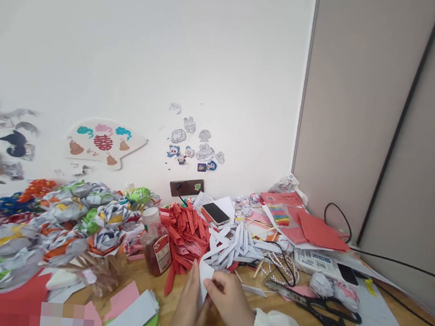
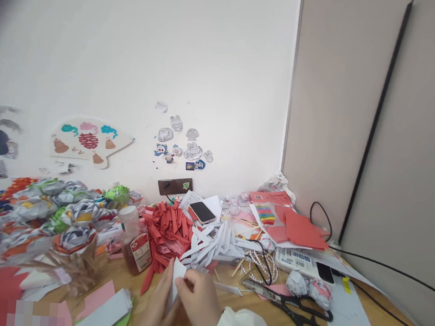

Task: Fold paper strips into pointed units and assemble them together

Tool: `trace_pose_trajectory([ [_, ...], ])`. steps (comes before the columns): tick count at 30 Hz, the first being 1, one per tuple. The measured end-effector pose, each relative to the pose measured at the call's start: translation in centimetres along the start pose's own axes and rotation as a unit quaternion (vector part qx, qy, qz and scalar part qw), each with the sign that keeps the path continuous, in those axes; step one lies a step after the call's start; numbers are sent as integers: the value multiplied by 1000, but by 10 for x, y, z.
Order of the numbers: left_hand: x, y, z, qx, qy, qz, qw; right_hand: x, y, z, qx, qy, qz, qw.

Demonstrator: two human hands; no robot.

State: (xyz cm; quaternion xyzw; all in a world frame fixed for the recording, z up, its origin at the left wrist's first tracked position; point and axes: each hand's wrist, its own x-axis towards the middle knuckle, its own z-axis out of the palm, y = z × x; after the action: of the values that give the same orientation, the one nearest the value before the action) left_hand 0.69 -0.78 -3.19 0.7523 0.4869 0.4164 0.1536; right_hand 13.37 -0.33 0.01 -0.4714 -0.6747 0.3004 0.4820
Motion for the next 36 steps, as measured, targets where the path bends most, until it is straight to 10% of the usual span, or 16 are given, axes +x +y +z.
trace_pose_trajectory([
  [36, 8, 7, -4, -92, -27, -61, 994, 2, -2, -6, -3, 4, -20, 1000],
])
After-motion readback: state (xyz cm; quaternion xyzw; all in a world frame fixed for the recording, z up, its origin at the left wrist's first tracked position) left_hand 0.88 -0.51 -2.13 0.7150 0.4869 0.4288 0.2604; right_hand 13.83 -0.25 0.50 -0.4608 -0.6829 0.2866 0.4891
